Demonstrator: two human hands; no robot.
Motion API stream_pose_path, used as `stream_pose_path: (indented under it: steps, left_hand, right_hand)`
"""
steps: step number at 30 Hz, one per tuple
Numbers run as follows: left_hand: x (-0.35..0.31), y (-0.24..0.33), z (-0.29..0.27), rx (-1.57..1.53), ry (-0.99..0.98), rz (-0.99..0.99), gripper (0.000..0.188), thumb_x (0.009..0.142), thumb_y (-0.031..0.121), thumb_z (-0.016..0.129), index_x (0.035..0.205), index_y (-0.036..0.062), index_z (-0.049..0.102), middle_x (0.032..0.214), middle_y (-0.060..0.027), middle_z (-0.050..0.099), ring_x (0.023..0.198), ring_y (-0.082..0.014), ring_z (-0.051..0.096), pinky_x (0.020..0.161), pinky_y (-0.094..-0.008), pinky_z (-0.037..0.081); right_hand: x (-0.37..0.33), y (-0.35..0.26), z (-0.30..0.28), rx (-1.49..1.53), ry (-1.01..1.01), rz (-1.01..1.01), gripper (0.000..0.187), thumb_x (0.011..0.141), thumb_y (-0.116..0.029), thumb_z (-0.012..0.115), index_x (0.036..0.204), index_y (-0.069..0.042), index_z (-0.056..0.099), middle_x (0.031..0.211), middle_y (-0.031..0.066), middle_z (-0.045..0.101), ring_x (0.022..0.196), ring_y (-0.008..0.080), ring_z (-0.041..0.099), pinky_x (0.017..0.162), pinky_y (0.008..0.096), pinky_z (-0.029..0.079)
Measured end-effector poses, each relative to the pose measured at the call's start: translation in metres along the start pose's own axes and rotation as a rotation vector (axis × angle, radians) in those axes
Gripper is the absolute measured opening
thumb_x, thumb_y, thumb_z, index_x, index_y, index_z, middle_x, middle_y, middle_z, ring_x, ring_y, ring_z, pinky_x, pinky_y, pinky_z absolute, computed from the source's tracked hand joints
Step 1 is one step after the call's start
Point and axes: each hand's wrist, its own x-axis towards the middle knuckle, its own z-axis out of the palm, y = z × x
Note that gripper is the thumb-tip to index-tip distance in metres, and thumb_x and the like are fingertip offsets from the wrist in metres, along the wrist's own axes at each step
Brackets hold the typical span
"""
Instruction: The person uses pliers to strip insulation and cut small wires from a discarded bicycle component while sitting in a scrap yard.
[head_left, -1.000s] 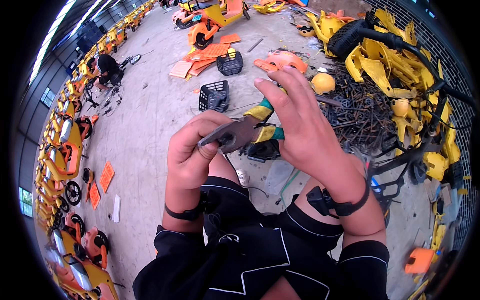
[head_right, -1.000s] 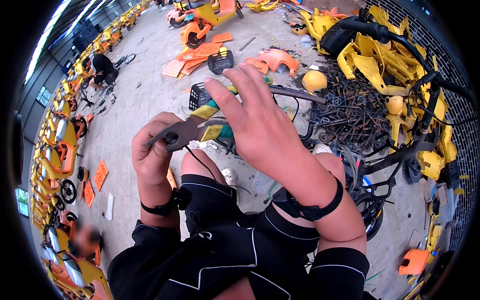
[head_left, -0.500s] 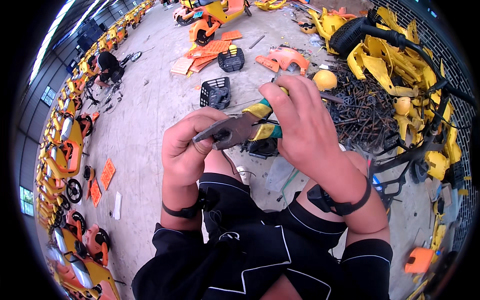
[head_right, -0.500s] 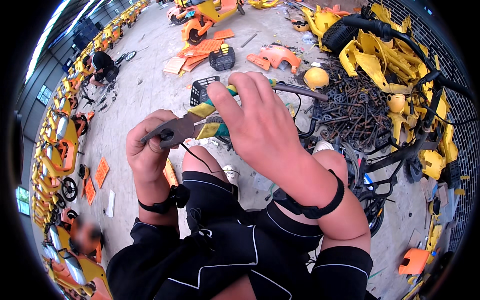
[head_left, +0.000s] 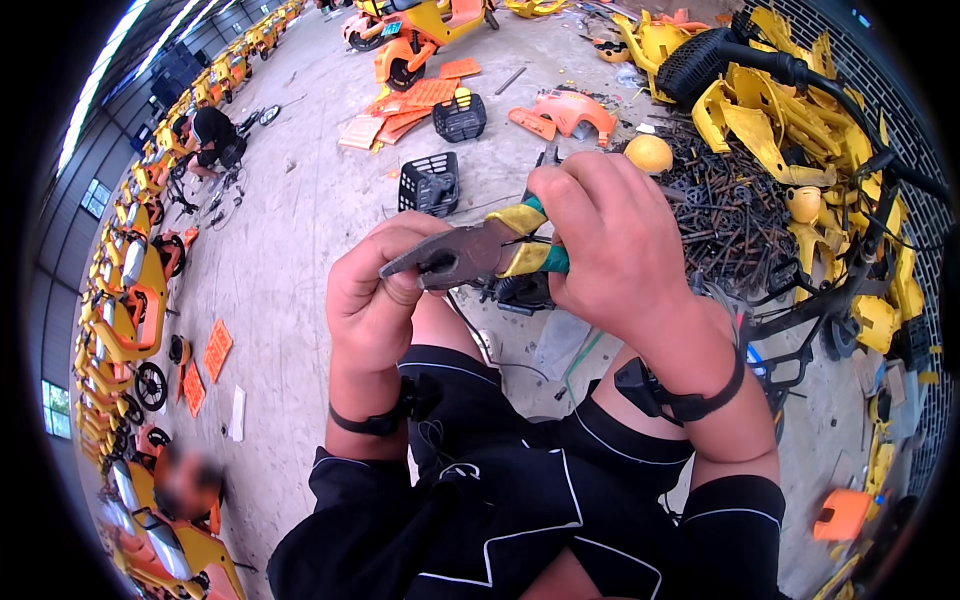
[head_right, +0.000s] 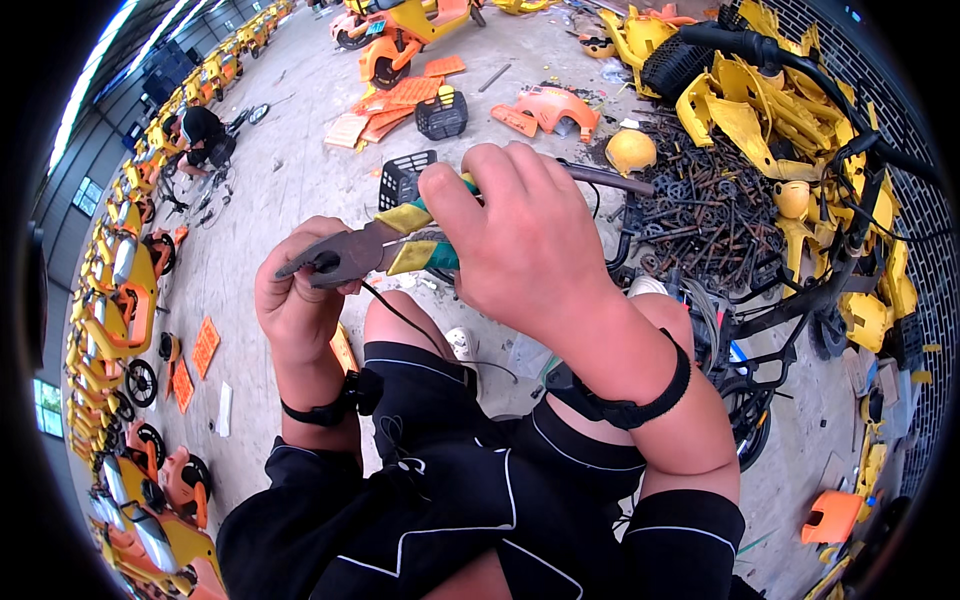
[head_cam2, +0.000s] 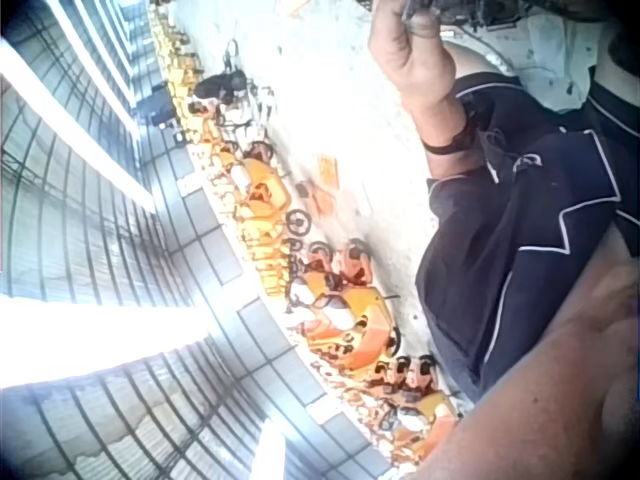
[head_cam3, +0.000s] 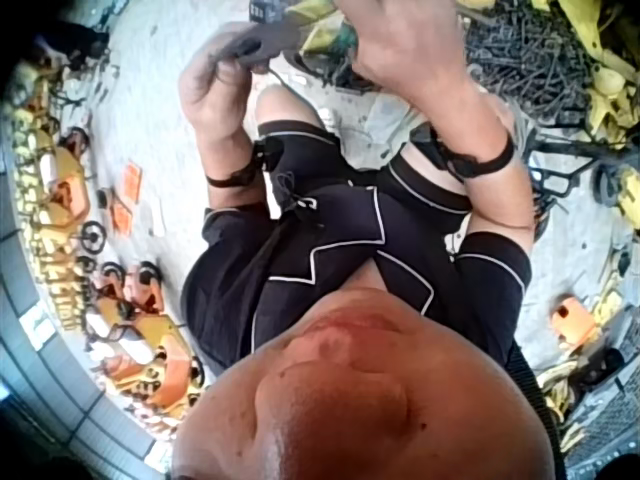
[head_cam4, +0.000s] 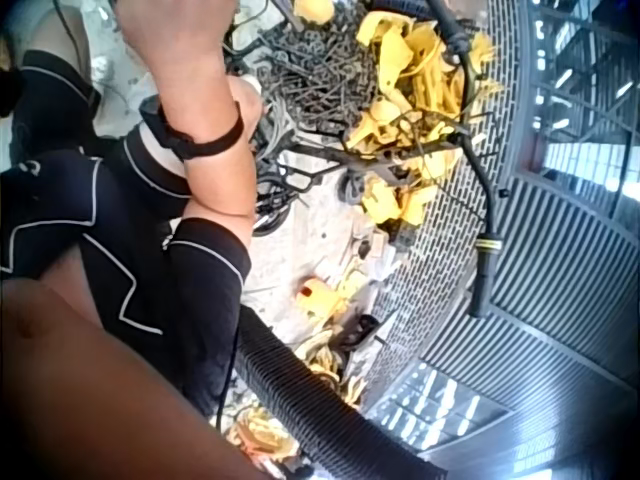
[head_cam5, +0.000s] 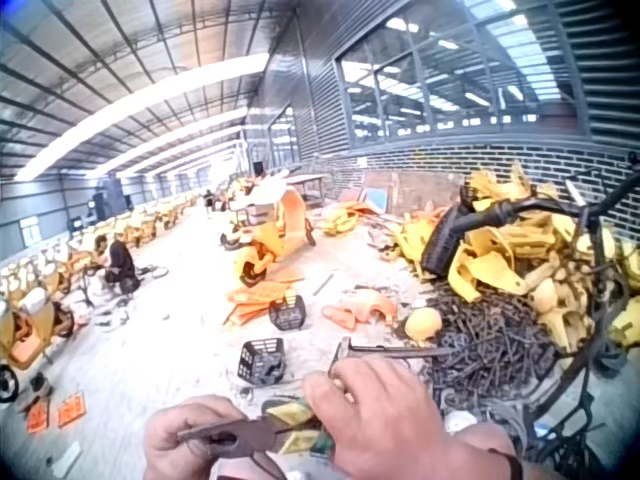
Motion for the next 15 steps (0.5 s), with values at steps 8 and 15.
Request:
stream_pose_path:
  steps: [8, 15]
  left_hand:
    - [0.007, 0.001, 0.004, -0.029, 0.022, -0.021, 0.027, 0.105, 0.022, 0.052, 0.099, -0.0029, 0.061, 0.1, -0.016, 0.064, 0.077, -0.0123, 0.055, 0.069, -0.026, 0.046]
    - [0.009, -0.004, 0.009, 0.014, 0.0, 0.04, 0.025, 0.105, 0.021, 0.051, 0.1, -0.0026, 0.06, 0.104, -0.0167, 0.064, 0.081, -0.0139, 0.055, 0.074, -0.0278, 0.048]
  right_hand:
    - [0.001, -0.001, 0.006, 0.869, -0.172, 0.566, 0.035, 0.073, -0.003, 0.06, 0.108, -0.005, 0.058, 0.092, 0.0105, 0.064, 0.084, 0.0273, 0.061, 0.077, 0.0357, 0.048]
    - [0.003, 0.037, 0.003, 1.399, -0.434, 1.025, 0.039, 0.078, -0.005, 0.051, 0.116, 0.0, 0.057, 0.1, 0.0105, 0.068, 0.079, 0.0146, 0.058, 0.064, 0.0253, 0.046]
